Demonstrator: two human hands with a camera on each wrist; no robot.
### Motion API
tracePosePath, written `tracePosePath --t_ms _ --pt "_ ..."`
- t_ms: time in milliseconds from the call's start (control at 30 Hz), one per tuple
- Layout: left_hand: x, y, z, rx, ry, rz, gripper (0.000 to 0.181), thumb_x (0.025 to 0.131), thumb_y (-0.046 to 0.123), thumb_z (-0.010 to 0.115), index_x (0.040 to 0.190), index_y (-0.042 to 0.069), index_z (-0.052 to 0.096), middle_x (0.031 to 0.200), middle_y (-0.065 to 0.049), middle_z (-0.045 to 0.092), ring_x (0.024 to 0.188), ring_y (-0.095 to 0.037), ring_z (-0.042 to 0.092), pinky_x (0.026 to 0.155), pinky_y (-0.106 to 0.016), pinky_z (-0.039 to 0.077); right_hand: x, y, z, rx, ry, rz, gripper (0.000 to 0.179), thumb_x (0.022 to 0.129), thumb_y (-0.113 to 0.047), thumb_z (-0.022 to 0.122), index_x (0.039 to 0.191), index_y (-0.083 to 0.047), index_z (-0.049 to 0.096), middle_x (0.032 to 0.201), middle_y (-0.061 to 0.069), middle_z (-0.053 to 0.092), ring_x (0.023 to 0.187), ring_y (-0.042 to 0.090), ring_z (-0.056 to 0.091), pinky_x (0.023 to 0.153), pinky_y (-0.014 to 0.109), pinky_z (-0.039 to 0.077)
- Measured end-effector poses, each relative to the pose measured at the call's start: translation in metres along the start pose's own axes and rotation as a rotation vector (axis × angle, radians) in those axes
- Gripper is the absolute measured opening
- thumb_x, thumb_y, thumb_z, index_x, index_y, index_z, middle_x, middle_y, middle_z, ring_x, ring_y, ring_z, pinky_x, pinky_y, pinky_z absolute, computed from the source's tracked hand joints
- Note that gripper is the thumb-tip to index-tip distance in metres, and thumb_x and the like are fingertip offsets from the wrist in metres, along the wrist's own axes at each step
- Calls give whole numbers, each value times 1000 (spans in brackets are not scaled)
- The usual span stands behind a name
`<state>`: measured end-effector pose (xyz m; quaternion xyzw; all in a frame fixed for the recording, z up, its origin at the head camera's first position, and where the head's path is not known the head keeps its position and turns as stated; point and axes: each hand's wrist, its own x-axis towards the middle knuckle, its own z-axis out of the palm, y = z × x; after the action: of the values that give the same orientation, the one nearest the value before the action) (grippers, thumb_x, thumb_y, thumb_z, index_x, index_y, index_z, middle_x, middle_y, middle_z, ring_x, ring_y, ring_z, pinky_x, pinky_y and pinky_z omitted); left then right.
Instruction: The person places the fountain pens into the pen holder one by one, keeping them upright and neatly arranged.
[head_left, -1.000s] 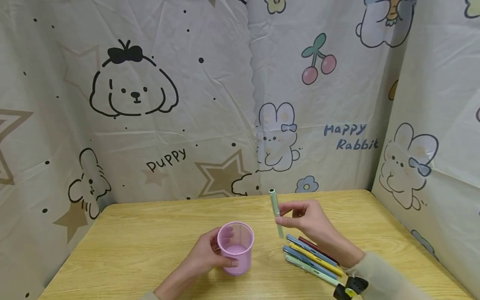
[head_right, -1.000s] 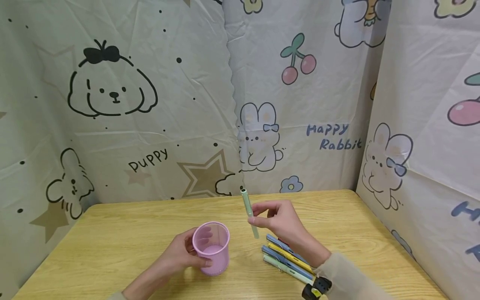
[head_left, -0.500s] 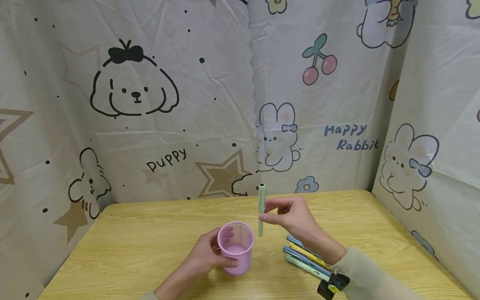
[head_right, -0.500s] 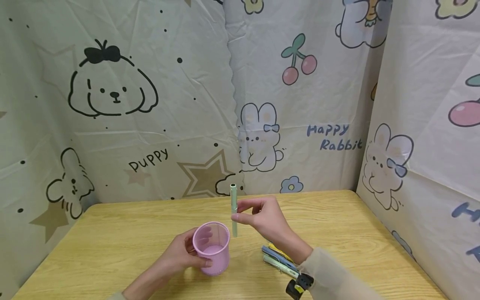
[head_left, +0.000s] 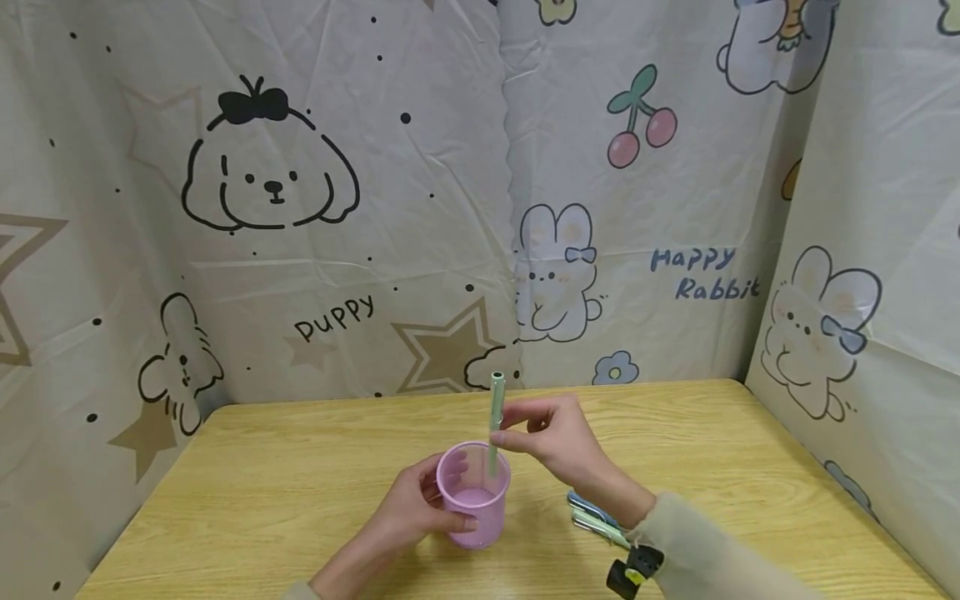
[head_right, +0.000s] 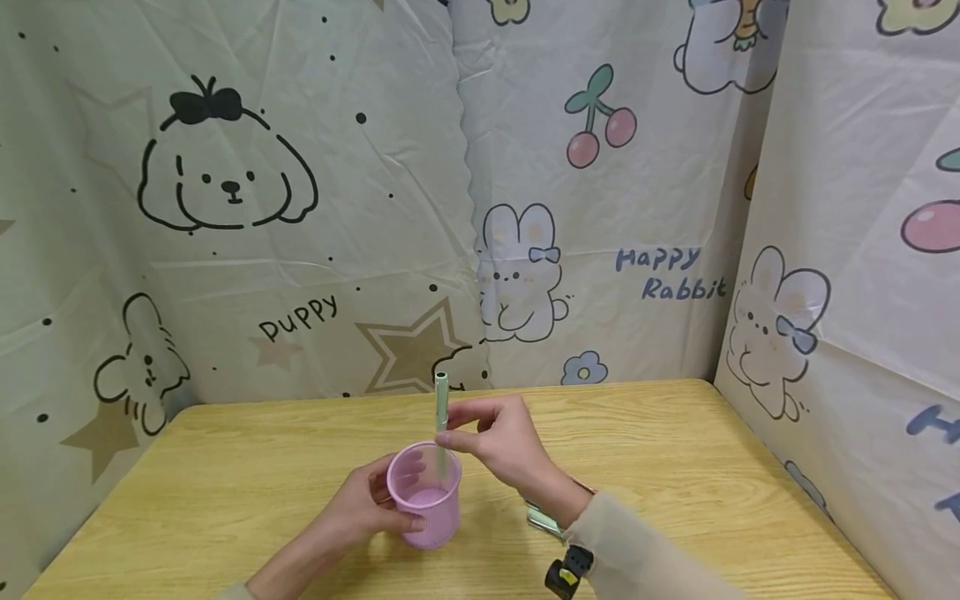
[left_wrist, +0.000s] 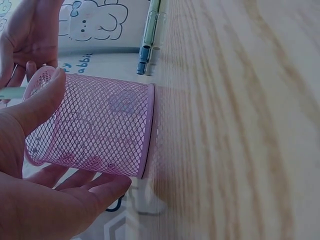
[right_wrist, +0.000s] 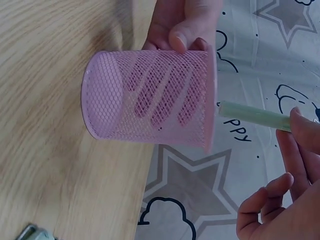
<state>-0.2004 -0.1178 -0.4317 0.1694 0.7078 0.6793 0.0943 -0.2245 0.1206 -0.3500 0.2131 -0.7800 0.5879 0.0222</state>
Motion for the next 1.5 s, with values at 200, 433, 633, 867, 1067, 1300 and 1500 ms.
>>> tracePosePath --t_ms 200,433,633,867,1067,1300,1500 --pt "-1 0 0 3 7 -11 85 75 -6 90 150 -5 51 140 -22 61 128 -40 58 112 -52 46 3 6 10 -3 -19 -33 21 84 -9 88 103 -2 83 96 8 79 58 8 41 54 21 35" --pt "0 -1 0 20 22 -13 84 75 -5 91 149 -6 52 139 -19 63 128 -41 58 110 -50 48 6 15 19 -32 -29 -61 23 83 -9 89 104 -2 83 96 7 80 64 11 51 58 21 38" --pt "0 -1 0 39 29 -15 83 75 -3 92 149 -2 54 138 -15 65 130 -41 58 110 -50 48 7 22 25 -44 -47 -78 22 83 -9 89 104 -3 83 95 5 80 62 8 49 56 20 35" --pt "1 -2 -1 21 8 -3 82 76 -4 91 149 -3 53 136 -15 66 124 -34 62 109 -50 49 5 25 30 -55 -60 -53 23 83 -10 90 104 -4 83 95 4 80 60 6 46 55 21 34" --pt "1 -3 0 -3 -4 18 81 75 -5 90 148 -5 54 136 -17 66 125 -36 62 110 -51 48 4 26 34 -51 -70 -47 24 83 -11 90 105 -5 84 95 4 80 62 10 50 55 21 37" --pt "1 -2 -1 -13 -4 6 83 76 -6 90 149 -5 52 137 -16 65 125 -36 62 109 -49 49 3 29 37 -77 -82 -27 21 83 -13 90 103 -9 84 94 0 80 58 6 45 51 20 38" --pt "1 -1 -1 -9 -5 -10 84 76 -6 90 150 -5 51 139 -16 64 127 -35 61 110 -50 49 2 31 39 -96 -87 -21 20 84 -15 90 102 -11 85 93 -3 80 59 6 47 51 20 39"
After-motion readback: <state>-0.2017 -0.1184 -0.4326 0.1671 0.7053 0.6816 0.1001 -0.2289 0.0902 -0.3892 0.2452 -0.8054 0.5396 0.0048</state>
